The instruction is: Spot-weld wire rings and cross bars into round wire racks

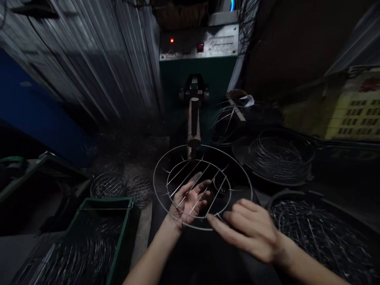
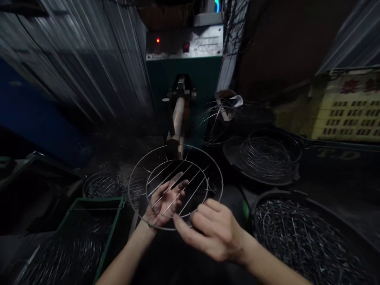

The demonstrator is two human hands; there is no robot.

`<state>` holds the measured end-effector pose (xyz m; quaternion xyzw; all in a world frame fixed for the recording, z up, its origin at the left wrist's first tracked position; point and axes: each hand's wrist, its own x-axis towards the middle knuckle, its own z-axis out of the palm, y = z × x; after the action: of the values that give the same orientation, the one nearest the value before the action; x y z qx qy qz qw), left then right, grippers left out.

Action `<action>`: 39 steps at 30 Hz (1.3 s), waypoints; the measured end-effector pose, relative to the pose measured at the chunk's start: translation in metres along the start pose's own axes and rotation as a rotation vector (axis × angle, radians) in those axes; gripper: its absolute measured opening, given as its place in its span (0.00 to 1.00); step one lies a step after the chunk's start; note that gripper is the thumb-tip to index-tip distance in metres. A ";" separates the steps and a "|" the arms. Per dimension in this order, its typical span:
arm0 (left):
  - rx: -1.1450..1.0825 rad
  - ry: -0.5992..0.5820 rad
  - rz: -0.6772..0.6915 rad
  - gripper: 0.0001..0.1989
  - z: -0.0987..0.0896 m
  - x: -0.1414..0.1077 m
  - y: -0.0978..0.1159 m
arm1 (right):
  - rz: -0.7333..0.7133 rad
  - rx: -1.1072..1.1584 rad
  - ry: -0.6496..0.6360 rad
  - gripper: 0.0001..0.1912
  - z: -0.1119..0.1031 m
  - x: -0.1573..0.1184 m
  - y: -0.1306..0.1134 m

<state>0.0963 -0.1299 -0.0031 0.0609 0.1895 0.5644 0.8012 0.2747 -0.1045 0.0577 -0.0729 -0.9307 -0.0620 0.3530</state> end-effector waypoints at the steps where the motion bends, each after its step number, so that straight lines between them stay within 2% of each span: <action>1: 0.013 0.007 -0.021 0.18 -0.009 0.005 0.002 | -0.003 0.014 -0.025 0.15 0.007 -0.009 -0.006; 5: 0.077 0.070 -0.084 0.20 -0.028 0.016 0.008 | 0.047 0.016 -0.042 0.15 0.027 -0.033 -0.017; 8: 0.212 0.039 -0.074 0.22 -0.034 0.017 0.014 | 0.160 0.005 0.014 0.15 0.030 -0.046 -0.011; 10: 0.281 0.009 -0.006 0.22 -0.038 0.017 0.020 | 0.372 0.045 0.109 0.15 0.032 -0.055 0.006; 13: 0.338 -0.021 0.077 0.22 -0.046 0.020 0.027 | 0.857 0.160 0.245 0.19 0.047 -0.063 0.046; 14: 0.361 -0.025 0.087 0.22 -0.048 0.021 0.028 | 0.989 0.217 0.230 0.19 0.055 -0.062 0.060; 16: 0.410 -0.026 0.086 0.24 -0.049 0.023 0.027 | 1.111 0.380 0.143 0.18 0.075 -0.055 0.083; 18: 0.451 -0.019 0.087 0.25 -0.049 0.024 0.025 | 1.113 0.557 0.099 0.19 0.095 -0.043 0.099; 23: 0.505 -0.003 0.097 0.29 -0.048 0.020 0.024 | 1.108 0.826 0.182 0.18 0.122 -0.017 0.112; 27: 0.537 -0.016 0.087 0.31 -0.051 0.017 0.025 | 1.111 0.794 0.235 0.12 0.129 -0.010 0.113; 32: 0.536 -0.039 0.096 0.30 -0.057 0.018 0.025 | 1.108 0.832 0.208 0.10 0.129 -0.001 0.111; 36: 0.500 -0.048 0.092 0.31 -0.058 0.017 0.026 | 1.121 0.653 0.264 0.09 0.127 0.002 0.108; 39: 0.470 -0.038 0.091 0.31 -0.057 0.015 0.026 | 1.095 0.601 0.264 0.08 0.126 0.001 0.106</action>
<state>0.0562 -0.1134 -0.0512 0.2646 0.2977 0.5392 0.7420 0.2115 0.0208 -0.0290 -0.4274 -0.6842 0.3828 0.4502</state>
